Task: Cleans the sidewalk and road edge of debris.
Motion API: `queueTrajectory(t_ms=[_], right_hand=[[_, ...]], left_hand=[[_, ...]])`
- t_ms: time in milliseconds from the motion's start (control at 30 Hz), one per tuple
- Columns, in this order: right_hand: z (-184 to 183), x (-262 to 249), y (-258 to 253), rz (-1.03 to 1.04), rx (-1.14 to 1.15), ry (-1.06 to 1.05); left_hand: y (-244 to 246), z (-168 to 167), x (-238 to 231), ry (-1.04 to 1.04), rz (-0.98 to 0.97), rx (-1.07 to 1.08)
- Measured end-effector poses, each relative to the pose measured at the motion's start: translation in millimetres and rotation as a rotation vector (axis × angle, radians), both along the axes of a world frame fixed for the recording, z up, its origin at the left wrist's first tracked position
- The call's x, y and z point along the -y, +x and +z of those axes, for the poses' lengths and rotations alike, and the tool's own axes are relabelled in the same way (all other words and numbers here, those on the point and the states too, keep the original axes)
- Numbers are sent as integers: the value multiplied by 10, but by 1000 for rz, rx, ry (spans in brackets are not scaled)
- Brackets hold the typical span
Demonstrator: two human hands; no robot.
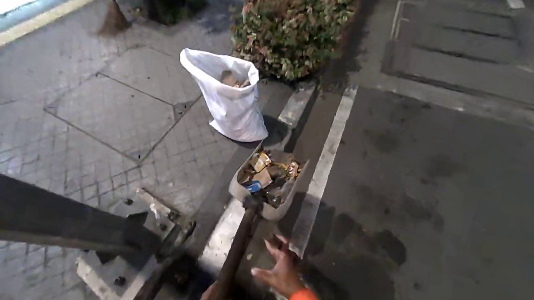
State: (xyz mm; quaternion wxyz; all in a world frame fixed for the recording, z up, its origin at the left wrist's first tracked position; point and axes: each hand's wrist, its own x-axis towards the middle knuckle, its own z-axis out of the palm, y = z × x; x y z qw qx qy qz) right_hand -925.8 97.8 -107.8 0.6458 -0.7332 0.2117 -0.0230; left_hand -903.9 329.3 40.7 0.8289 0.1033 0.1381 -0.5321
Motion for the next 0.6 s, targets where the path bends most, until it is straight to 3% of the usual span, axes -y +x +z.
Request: queueTrajectory(t_ms=[100, 200, 300, 433, 500, 600], right_hand=[[189, 213, 1076, -296, 112, 121], [314, 596, 2081, -676, 392, 203], [465, 1150, 2887, -701, 743, -97], [921, 1964, 3727, -545, 1111, -192], [1367, 2334, 4061, -608, 1156, -101], [1802, 2858, 4391, -612, 1119, 11]], left_hand=[[544, 350, 898, 12, 37, -4], [1079, 680, 1748, 17, 46, -2], [1619, 1197, 2438, 77, 57, 89], [2572, 1731, 2802, 39, -39, 410], [3412, 1627, 2872, 103, -161, 522], [5023, 656, 2930, 542, -176, 429]])
